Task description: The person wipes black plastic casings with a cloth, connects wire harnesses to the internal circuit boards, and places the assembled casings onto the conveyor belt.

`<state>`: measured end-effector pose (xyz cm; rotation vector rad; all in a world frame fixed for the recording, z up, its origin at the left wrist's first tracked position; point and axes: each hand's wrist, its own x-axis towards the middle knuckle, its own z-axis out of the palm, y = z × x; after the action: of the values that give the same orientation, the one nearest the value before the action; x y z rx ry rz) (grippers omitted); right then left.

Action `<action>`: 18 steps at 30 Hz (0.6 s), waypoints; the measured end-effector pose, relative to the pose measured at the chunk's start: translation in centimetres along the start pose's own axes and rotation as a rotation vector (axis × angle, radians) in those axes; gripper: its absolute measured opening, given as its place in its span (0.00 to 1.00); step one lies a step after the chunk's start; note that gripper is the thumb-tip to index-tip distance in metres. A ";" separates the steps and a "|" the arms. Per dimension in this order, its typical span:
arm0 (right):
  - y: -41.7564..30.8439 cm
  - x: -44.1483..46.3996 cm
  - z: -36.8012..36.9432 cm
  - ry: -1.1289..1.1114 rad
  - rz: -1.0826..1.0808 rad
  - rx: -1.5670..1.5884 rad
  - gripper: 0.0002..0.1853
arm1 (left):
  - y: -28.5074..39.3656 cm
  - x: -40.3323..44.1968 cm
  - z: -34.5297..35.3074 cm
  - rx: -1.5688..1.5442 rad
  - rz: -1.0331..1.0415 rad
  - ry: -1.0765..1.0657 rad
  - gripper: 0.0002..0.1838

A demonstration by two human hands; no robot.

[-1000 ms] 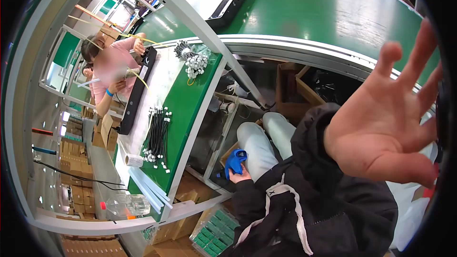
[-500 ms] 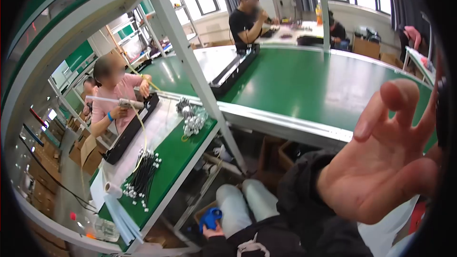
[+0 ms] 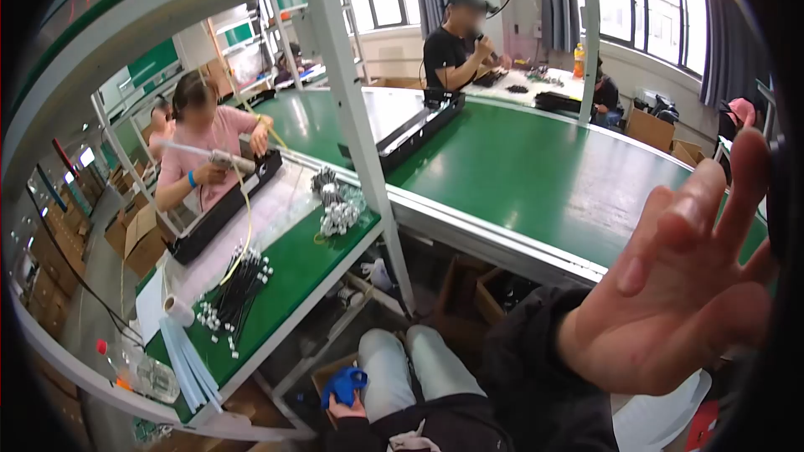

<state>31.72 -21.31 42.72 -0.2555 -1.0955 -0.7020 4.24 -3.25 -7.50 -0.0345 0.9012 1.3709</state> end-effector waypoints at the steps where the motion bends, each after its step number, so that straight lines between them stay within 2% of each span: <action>1: -0.1 -0.2 -0.1 -0.026 0.032 0.058 0.28 | -0.2 0.4 -0.4 0.008 0.008 -0.027 0.19; 3: -0.6 -0.4 0.4 -0.047 0.108 0.172 0.31 | -1.3 6.8 -6.2 -0.022 -0.044 -0.093 0.20; 4: -0.8 -0.6 0.7 -0.059 0.140 0.232 0.33 | -1.4 6.3 -5.4 -0.045 -0.076 -0.134 0.20; 5: -0.8 -0.7 0.9 -0.084 0.149 0.271 0.33 | -1.6 5.4 -4.8 -0.001 -0.037 -0.029 0.20; 13: -0.5 -2.0 2.2 -0.284 0.215 0.470 0.40 | -1.4 4.4 -3.9 -0.072 -0.087 -0.141 0.23; 18: -0.3 -3.1 2.6 -0.411 0.264 0.573 0.45 | -0.4 0.3 0.0 -0.103 -0.052 -0.231 0.21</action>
<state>28.81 -18.99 41.09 -0.0463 -1.5712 -0.0792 4.58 -3.10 -7.92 0.0210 0.6324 1.3408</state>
